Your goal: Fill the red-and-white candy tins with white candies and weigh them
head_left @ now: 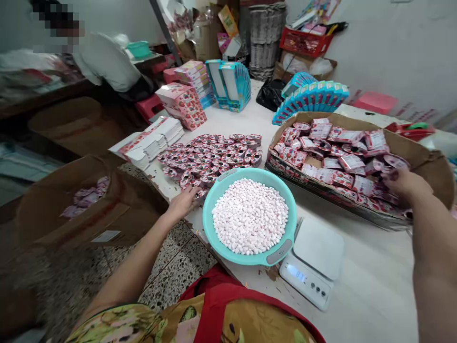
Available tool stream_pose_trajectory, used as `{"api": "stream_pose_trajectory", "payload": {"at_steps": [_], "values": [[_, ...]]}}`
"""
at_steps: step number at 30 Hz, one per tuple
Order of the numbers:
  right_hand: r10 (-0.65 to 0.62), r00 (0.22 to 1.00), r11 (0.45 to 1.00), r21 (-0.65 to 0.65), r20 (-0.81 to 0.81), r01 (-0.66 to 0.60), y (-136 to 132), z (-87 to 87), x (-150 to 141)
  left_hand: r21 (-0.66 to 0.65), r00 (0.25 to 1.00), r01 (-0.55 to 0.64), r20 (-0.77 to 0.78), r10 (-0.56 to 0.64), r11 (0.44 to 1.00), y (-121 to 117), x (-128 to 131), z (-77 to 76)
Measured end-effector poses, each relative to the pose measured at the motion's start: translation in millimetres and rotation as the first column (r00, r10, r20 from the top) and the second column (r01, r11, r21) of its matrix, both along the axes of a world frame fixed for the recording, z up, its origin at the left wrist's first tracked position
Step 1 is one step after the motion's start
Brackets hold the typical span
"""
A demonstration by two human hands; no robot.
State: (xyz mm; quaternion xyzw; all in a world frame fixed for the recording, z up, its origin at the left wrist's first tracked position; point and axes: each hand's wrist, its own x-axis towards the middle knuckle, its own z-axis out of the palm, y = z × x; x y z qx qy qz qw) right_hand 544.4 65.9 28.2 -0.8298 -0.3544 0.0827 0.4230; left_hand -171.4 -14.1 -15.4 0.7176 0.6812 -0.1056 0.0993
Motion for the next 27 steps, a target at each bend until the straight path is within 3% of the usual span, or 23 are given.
{"api": "stream_pose_trajectory", "payload": {"at_steps": [1, 2, 4, 7, 9, 11, 13, 16, 18, 20, 22, 25, 27], "values": [[0.015, 1.0, 0.995, -0.101, 0.017, -0.013, -9, 9.5, -10, 0.048, 1.0, -0.022, 0.005, 0.022, 0.999, 2, 5, -15.4], [0.036, 0.999, 0.994, -0.109, 0.037, -0.032, -22, 18.9, -22, 0.102, 0.999, -0.054, 0.009, 0.053, 0.993, 3, 10, -28.1], [0.104, 0.994, 0.989, 0.104, 0.019, -0.105, -51, 34.3, -55, 0.192, 0.993, -0.116, 0.029, 0.112, 0.975, 4, 16, -46.0], [0.357, 0.932, 0.876, 0.37, -0.065, -0.309, -97, 42.0, -113, 0.259, 0.99, -0.143, 0.055, 0.133, 0.955, 7, 14, -57.5], [0.492, 0.864, 0.8, 0.443, -0.102, -0.404, -126, 37.9, -149, 0.298, 0.989, -0.15, 0.065, 0.136, 0.943, 7, 10, -55.7], [0.55, 0.809, 0.766, 0.51, -0.205, -0.392, -150, 29.8, -183, 0.355, 0.983, -0.16, 0.138, 0.117, 0.921, 7, 9, -46.5], [0.553, 0.734, 0.779, 0.557, -0.395, -0.288, -168, 19.8, -213, 0.433, 0.951, -0.176, 0.306, 0.039, 0.884, 10, 15, -33.1], [0.473, 0.579, 0.861, 0.488, -0.664, -0.144, -178, 4.8, -249, 0.53, 0.843, -0.154, 0.511, -0.169, 0.834, 26, 43, -17.2], [0.417, 0.531, 0.898, 0.423, -0.738, -0.118, -178, -2.3, -264, 0.479, 0.769, -0.011, 0.565, -0.299, 0.878, 42, 75, -13.8], [0.379, 0.52, 0.909, 0.413, -0.766, -0.054, -177, -5.4, -272, 0.317, 0.717, 0.212, 0.592, -0.367, 0.925, 54, 115, -15.0], [0.36, 0.5, 0.895, 0.443, -0.788, 0.054, -180, -5.1, -271, 0.146, 0.733, 0.337, 0.579, -0.356, 0.93, 57, 156, -18.5], [0.388, 0.504, 0.846, 0.515, -0.771, 0.137, -189, -3.5, -263, 0.011, 0.82, 0.308, 0.503, -0.271, 0.951, 43, 201, -23.5], [0.388, 0.566, 0.84, 0.531, -0.727, 0.107, -196, -4.7, -258, -0.053, 0.836, 0.302, 0.494, -0.238, 0.952, 29, 214, -24.7]]}}
